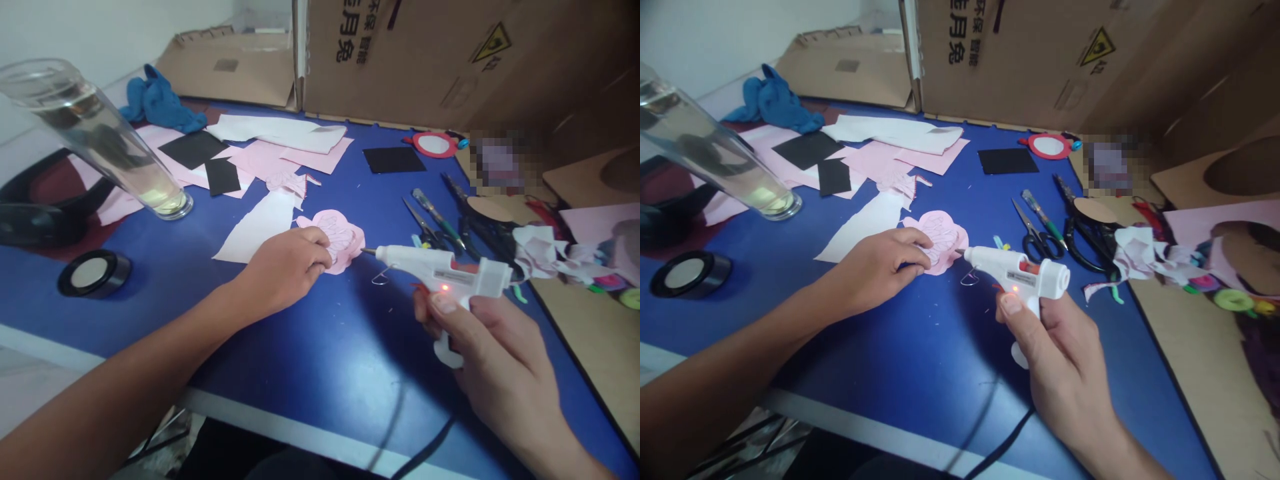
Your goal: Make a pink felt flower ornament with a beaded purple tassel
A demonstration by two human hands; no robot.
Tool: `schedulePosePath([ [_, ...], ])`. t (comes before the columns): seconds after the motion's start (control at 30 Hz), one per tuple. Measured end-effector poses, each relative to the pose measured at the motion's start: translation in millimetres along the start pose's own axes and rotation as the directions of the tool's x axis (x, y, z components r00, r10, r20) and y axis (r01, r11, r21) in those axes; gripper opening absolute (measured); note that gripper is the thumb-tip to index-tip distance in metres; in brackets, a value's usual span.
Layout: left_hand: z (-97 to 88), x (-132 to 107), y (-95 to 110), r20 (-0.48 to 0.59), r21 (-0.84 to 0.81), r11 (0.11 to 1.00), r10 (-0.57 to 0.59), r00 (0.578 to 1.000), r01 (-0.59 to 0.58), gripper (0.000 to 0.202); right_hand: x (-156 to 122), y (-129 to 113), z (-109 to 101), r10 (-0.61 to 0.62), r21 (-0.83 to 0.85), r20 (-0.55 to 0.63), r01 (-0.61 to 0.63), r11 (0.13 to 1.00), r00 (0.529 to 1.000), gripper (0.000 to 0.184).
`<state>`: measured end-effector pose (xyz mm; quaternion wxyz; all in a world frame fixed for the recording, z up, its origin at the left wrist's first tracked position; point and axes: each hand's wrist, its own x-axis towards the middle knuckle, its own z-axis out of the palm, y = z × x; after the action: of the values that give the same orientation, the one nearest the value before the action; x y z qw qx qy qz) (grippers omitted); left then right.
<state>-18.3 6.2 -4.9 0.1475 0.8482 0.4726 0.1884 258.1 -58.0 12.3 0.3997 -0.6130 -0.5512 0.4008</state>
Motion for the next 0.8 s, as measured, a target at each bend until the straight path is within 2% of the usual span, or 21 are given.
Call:
schedulePosePath([
  [0.27,1.2,0.5,3.0,-0.002,-0.001,0.999,-0.053,0.999,0.053,0.026,0.8,-4.0,-3.6,-0.028,-0.059,-0.041,0.026,0.998,0.999,0.046],
  [0.53,-0.7,3.0,-1.0,-0.033,-0.152,0.983,-0.11,0.993,0.104,0.024,1.1,4.4,-6.3,-0.005,-0.02,-0.041,0.004,1.0,0.999,0.045],
  [0.8,3.6,5.3,-2.8,-0.056,-0.097,0.993,-0.074,0.996,0.069,0.021,1.2,-0.3,-3.7,-0.042,-0.034,-0.059,0.04,0.999,0.997,0.042],
])
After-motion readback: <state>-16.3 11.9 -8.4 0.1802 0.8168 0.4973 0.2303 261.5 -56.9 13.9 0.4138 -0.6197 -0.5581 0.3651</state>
